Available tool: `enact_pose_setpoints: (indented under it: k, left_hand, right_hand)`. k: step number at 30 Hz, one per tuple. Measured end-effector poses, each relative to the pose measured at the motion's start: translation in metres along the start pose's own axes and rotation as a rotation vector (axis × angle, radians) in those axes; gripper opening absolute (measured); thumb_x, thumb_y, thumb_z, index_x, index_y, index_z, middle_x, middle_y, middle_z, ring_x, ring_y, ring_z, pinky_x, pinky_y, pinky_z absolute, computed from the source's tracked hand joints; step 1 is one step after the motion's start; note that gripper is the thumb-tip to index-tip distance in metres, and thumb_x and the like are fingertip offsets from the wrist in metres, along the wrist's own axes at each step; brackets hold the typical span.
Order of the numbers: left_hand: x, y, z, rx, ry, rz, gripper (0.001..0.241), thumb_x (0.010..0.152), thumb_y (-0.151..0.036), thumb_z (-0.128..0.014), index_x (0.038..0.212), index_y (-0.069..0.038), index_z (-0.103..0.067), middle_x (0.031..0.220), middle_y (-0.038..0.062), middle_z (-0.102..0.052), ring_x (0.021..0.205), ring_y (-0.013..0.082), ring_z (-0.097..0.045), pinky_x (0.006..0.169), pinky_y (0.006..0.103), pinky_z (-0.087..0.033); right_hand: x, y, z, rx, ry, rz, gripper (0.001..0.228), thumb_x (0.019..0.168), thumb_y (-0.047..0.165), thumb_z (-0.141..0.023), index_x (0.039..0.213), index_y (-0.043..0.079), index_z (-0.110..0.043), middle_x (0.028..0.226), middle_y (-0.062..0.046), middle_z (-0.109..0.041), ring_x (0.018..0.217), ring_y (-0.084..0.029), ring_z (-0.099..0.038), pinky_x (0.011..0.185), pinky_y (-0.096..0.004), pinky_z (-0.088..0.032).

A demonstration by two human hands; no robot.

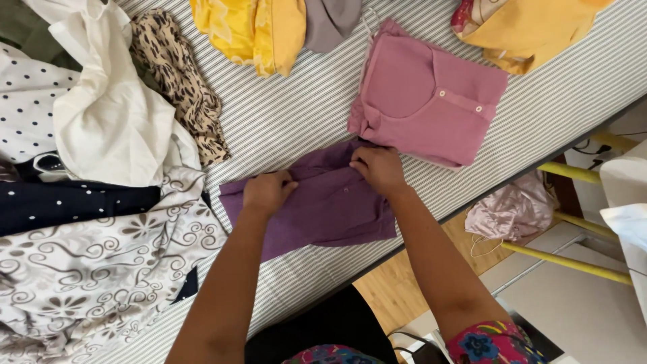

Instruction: The person folds several pieces of clothing on a bed, including a purple garment, a patterned cloth, a white top, and a dark polka-dotted shirt. Each item is smoothed out and folded into a neat stack.

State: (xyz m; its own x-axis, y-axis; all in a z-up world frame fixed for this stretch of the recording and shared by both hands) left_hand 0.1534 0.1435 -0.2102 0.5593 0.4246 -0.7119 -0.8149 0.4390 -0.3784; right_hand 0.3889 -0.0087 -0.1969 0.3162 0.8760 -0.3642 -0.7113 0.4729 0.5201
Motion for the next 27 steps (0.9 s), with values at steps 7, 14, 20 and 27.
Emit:
enact_pose_setpoints:
  k: [7, 14, 20, 27]
  left_hand:
    - [-0.021, 0.029, -0.025, 0.059, -0.225, 0.108, 0.036, 0.099, -0.053, -0.062, 0.11, -0.02, -0.073, 0.102, 0.006, -0.076, 0.102, 0.0253, -0.068, 0.103, 0.0458, -0.043]
    - [-0.053, 0.011, -0.078, 0.098, -0.469, 0.133, 0.07, 0.092, -0.065, -0.059, 0.153, -0.035, -0.041, 0.168, 0.016, -0.006, 0.151, 0.0499, -0.002, 0.114, 0.0754, -0.008]
    - [-0.058, 0.027, -0.063, 0.068, -0.175, 0.373, 0.088, 0.088, -0.075, -0.052, 0.163, -0.044, -0.018, 0.171, 0.011, 0.016, 0.152, 0.0518, 0.017, 0.113, 0.0782, 0.002]
    - [-0.051, 0.054, -0.047, 0.01, -0.399, 0.375, 0.095, 0.087, -0.066, -0.062, 0.164, -0.032, -0.017, 0.171, 0.013, 0.009, 0.154, 0.0474, 0.006, 0.119, 0.0675, -0.012]
  right_hand:
    - [-0.049, 0.053, -0.04, -0.184, -0.429, 0.032, 0.033, 0.094, 0.022, -0.07, 0.125, 0.013, -0.067, 0.137, -0.012, -0.057, 0.135, -0.035, -0.049, 0.108, -0.055, -0.036]
    - [-0.085, 0.061, -0.118, -0.217, -0.212, 0.064, 0.077, 0.092, 0.058, -0.061, 0.157, 0.023, -0.04, 0.167, -0.016, -0.023, 0.156, -0.043, -0.013, 0.117, -0.07, -0.008]
    - [-0.085, 0.004, -0.103, -0.272, -0.017, -0.134, 0.1, 0.084, 0.076, -0.059, 0.162, 0.022, -0.027, 0.172, -0.012, -0.011, 0.158, -0.039, -0.006, 0.118, -0.073, -0.003]
    - [-0.074, 0.005, -0.101, -0.271, 0.108, -0.185, 0.105, 0.084, 0.081, -0.051, 0.163, 0.021, -0.019, 0.171, -0.01, -0.004, 0.156, -0.034, 0.002, 0.116, -0.073, 0.002]
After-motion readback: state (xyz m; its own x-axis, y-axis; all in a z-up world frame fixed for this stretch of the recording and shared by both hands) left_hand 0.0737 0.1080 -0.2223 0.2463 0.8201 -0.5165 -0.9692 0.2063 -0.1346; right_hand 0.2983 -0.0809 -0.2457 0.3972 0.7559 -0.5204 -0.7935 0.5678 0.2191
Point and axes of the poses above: each hand's wrist, its own x-axis towards the middle knuckle, its own z-axis out of the back of the hand, y = z × x, the point moved 3 cm from there along x, towards the middle knuckle
